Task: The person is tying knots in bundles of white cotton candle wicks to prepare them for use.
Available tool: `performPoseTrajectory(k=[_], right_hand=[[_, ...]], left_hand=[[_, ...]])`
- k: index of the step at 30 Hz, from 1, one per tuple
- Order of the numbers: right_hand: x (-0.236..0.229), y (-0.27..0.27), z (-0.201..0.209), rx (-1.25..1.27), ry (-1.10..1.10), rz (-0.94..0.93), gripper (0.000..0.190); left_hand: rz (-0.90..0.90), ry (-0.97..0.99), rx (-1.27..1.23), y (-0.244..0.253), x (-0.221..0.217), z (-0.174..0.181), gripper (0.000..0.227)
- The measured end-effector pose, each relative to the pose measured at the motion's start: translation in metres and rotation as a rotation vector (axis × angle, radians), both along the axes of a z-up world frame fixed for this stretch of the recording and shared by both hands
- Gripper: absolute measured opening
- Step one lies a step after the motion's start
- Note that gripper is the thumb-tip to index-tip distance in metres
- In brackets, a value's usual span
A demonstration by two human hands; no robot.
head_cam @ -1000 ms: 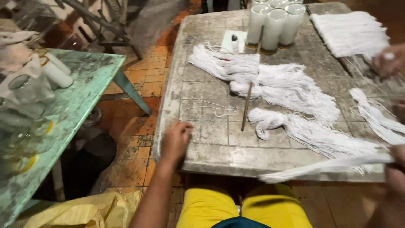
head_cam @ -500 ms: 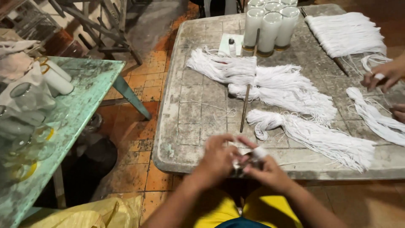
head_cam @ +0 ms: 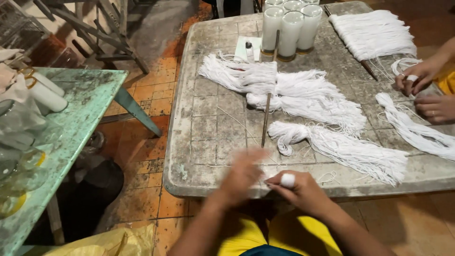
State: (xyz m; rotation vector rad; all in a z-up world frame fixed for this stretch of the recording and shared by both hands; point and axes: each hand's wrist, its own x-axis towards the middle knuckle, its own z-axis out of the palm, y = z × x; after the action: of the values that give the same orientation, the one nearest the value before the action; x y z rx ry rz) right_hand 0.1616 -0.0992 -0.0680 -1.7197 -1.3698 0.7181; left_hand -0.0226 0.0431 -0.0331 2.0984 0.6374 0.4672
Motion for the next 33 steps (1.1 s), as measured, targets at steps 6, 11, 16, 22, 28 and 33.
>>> performPoseTrajectory(k=[6,11,16,22,28,33], right_hand=[[0.031,-0.016,0.01,0.154,0.262,-0.14,0.017],[0.056,-0.037,0.04,-0.128,0.326,-0.518,0.024],[0.101,-0.031,-0.001,-0.215,0.482,-0.623,0.028],[0.124,-0.033,-0.022,-0.225,0.499,-0.563,0.04],[0.126,-0.037,-0.024,-0.194,0.482,-0.5,0.046],[0.123,-0.037,-0.02,-0.151,0.588,-0.492,0.015]], left_hand=[[-0.338,0.061,-0.352,-0.004,0.022,0.023,0.047],[-0.067,0.314,-0.183,0.06,-0.026,0.021,0.036],[0.165,0.675,-0.213,0.115,-0.058,0.032,0.034],[0.453,0.483,0.251,0.149,-0.067,-0.003,0.025],[0.149,0.318,-0.145,0.044,0.014,0.047,0.027],[0.061,0.238,0.451,0.076,0.059,-0.07,0.014]])
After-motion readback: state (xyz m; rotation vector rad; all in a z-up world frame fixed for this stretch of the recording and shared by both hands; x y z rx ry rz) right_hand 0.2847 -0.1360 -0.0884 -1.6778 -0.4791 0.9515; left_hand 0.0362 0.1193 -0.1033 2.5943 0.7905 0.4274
